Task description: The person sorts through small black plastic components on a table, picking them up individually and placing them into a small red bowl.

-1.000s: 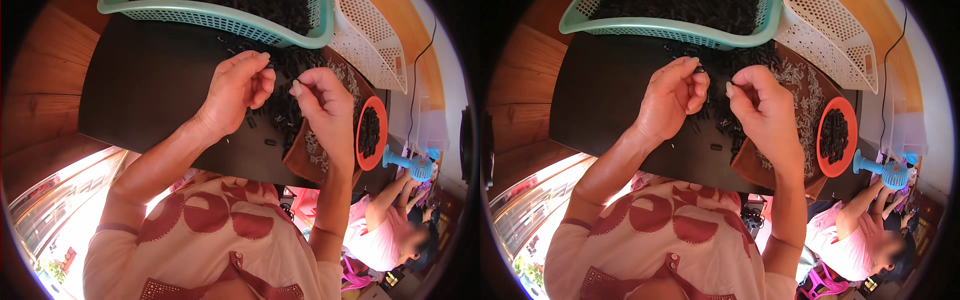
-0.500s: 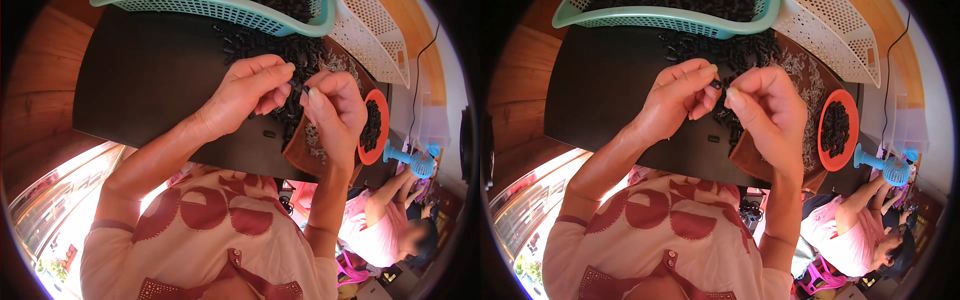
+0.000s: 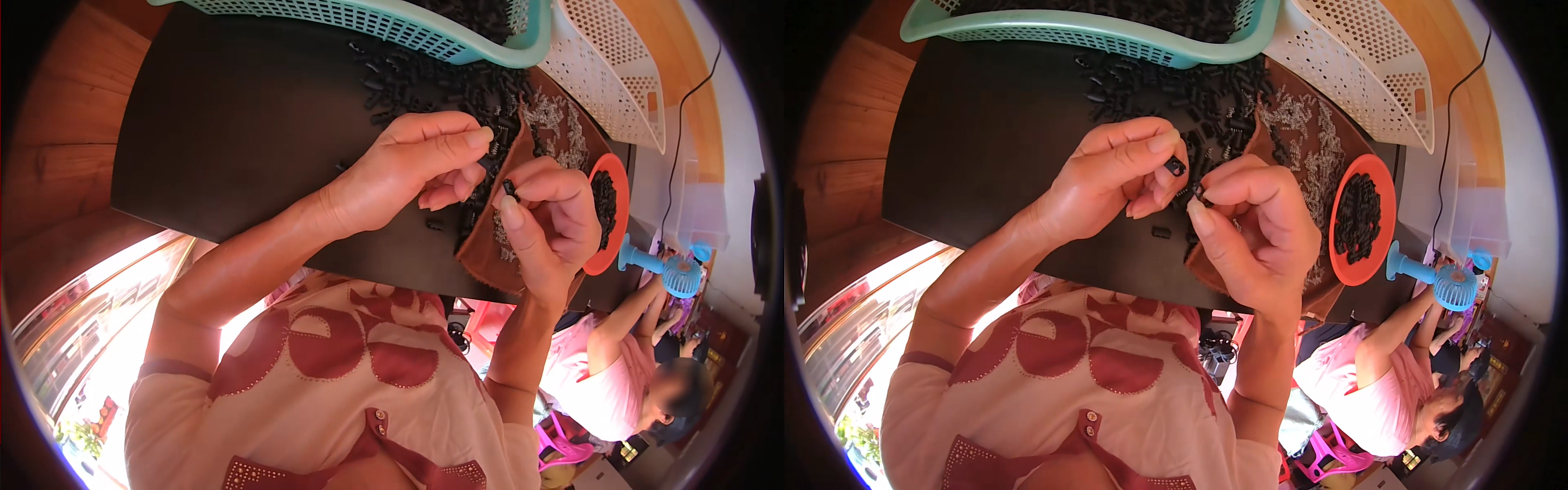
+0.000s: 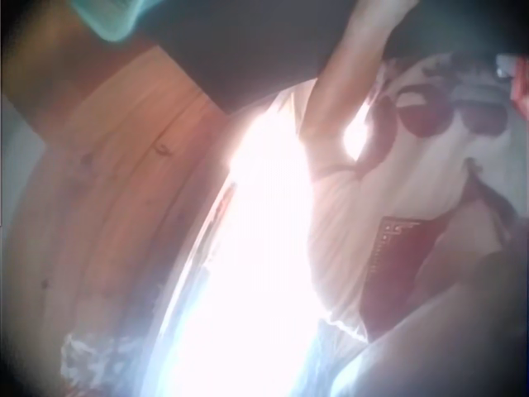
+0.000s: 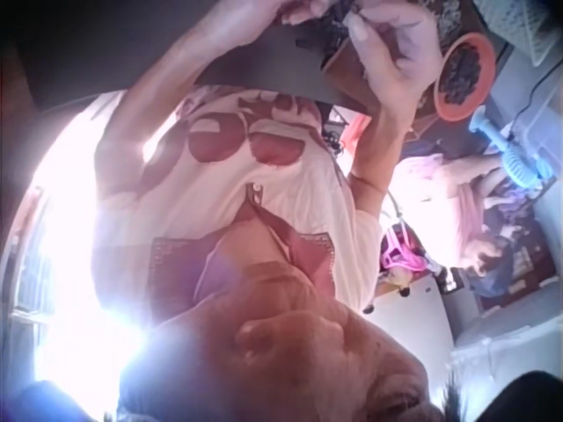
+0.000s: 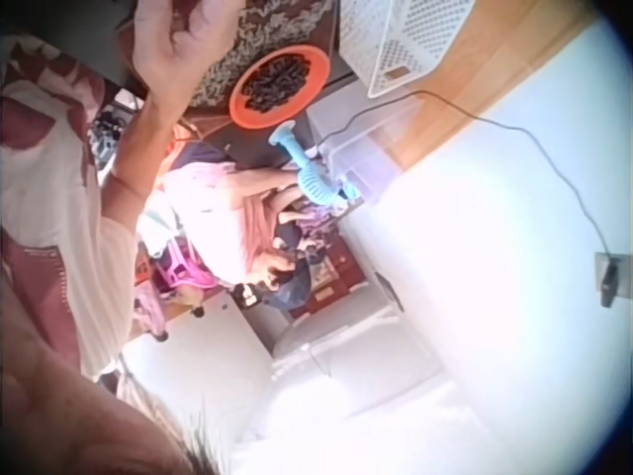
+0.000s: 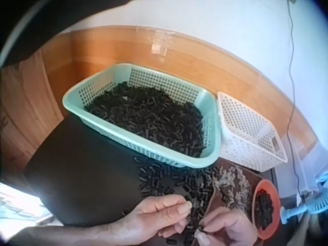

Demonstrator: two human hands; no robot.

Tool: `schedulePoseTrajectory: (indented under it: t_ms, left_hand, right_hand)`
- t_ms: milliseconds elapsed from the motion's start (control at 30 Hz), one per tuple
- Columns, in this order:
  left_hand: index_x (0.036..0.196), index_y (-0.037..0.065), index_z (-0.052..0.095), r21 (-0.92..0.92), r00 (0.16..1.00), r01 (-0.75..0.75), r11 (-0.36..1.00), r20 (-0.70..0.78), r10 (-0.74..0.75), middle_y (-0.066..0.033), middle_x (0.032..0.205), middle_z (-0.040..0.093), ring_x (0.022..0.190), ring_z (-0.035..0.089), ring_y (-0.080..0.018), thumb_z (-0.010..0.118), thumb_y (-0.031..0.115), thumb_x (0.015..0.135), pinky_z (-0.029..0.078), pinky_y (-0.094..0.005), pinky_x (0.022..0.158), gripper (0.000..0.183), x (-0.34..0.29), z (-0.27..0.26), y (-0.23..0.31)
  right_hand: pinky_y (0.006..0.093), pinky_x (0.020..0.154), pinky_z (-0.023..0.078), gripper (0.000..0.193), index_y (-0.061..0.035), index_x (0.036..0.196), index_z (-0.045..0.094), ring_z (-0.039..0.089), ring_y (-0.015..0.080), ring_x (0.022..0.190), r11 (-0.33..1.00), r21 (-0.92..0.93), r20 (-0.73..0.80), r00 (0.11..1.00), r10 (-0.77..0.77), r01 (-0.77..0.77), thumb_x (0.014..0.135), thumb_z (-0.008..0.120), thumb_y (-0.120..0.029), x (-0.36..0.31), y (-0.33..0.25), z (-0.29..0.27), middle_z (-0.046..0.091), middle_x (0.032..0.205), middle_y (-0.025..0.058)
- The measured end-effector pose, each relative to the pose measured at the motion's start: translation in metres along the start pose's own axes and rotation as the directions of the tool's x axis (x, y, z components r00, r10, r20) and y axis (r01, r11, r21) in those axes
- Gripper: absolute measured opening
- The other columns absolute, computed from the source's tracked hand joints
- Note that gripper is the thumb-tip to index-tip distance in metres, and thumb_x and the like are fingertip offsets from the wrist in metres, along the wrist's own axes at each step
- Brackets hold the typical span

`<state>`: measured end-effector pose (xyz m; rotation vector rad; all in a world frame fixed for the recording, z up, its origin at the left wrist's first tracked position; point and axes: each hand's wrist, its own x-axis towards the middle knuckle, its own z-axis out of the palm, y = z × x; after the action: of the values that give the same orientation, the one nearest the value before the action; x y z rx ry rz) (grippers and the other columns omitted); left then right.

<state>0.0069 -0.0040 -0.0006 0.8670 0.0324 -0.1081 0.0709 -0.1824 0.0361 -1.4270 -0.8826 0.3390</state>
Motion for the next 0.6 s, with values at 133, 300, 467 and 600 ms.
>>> schedulePoseTrajectory:
  t_ms: [133,300,467,600]
  left_hand:
    - [0.091,0.001,0.058,-0.139,0.998,0.049,0.989,0.054,-0.042,-0.0061,0.078,0.056,0.058,0.044,-0.0107,0.049,0.027,0.102,0.032,-0.0237,0.050,0.030,0.0024,-0.0025,-0.0029]
    - [0.092,0.000,0.058,-0.171,0.991,0.088,0.981,0.115,-0.069,-0.0079,0.075,0.056,0.056,0.042,-0.0138,0.048,0.029,0.102,0.030,-0.0259,0.050,0.033,0.0045,-0.0077,-0.0020]
    - [0.095,0.000,0.059,-0.115,0.996,0.057,0.992,0.078,-0.048,-0.0050,0.068,0.055,0.057,0.044,-0.0126,0.049,0.029,0.102,0.031,-0.0252,0.050,0.032,0.0040,-0.0037,-0.0025]
    - [0.097,0.001,0.059,0.069,0.999,-0.024,0.997,0.044,0.021,-0.0016,0.070,0.055,0.060,0.044,-0.0085,0.049,0.031,0.102,0.032,-0.0228,0.052,0.032,0.0008,-0.0009,-0.0017]
  right_hand:
    - [0.0179,0.059,0.036,0.022,0.0018,0.098,0.055,0.046,0.0052,0.069,0.995,-0.087,-0.018,0.998,-0.056,0.054,0.082,0.065,0.014,0.0002,0.0002,0.0031,0.059,0.092,0.0097]
    - [0.0177,0.057,0.037,0.021,0.0037,0.098,0.057,0.047,0.0050,0.068,0.992,-0.100,-0.020,0.997,-0.076,0.074,0.082,0.064,0.015,0.0034,-0.0010,0.0049,0.060,0.093,0.0095]
    - [0.0180,0.055,0.038,0.018,0.0032,0.096,0.060,0.051,0.0058,0.067,0.985,-0.143,-0.060,0.992,-0.108,0.099,0.082,0.066,0.014,0.0038,0.0021,0.0056,0.062,0.093,0.0104]
    - [0.0186,0.053,0.038,0.018,0.0027,0.094,0.060,0.051,0.0065,0.064,0.949,-0.272,-0.057,0.982,-0.182,0.160,0.081,0.067,0.013,0.0027,0.0034,0.0058,0.063,0.089,0.0112]
